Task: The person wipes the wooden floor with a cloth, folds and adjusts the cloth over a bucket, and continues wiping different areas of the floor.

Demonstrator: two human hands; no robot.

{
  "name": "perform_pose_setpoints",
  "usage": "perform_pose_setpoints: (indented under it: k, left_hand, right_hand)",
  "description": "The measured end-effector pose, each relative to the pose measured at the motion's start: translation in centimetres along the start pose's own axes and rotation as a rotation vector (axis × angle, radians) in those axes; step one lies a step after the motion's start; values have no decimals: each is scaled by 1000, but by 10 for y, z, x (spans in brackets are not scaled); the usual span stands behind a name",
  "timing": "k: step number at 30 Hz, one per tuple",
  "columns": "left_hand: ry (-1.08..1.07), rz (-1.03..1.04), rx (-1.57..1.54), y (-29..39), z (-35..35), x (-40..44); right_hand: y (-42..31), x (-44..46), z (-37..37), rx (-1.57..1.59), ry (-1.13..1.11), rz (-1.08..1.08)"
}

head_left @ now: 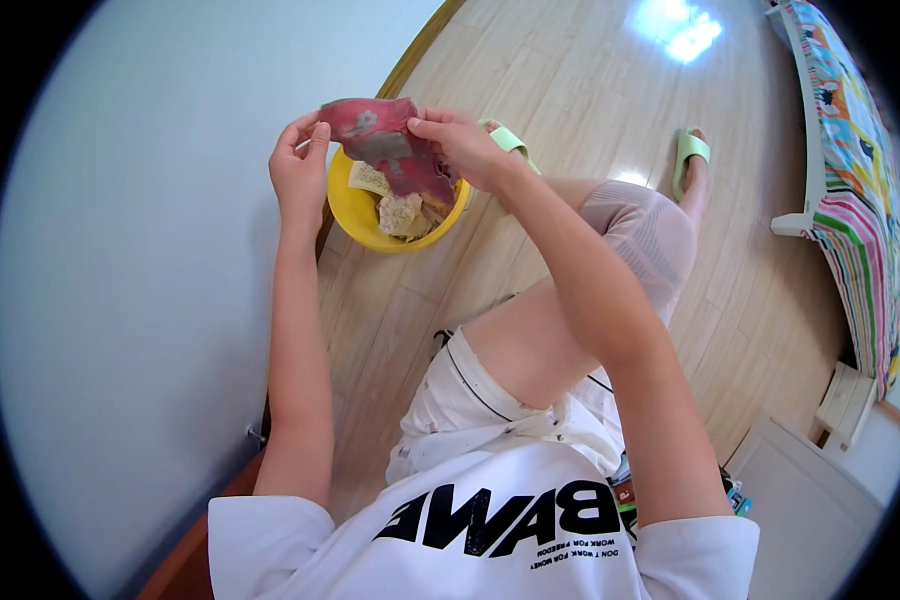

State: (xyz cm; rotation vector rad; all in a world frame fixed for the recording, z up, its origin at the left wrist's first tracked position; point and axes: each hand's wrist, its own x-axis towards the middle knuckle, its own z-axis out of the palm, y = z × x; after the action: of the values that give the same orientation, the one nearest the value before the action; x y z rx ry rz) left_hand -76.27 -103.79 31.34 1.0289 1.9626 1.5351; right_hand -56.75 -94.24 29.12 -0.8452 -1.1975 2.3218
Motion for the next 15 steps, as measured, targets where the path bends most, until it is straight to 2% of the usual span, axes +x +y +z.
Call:
perform_pose_setpoints:
  k: [2,8,11,14,15]
  left_hand:
    - [131,73,86,4,7,-10]
    - [1,101,38,-1,30,-44]
    - [44,506,401,5,43,-54]
    - [-4,506,383,-3,47,-53]
    - [47,469,348,-4,46,-53]
  right_hand:
    - [-2,-3,1,35,35,-11]
    - [2,4,-5,177,26,-57]
    - [2,4,-8,197,3,-64]
    - [2,3,-8,213,-5,-64]
    - [1,1,-7,217,6,-66]
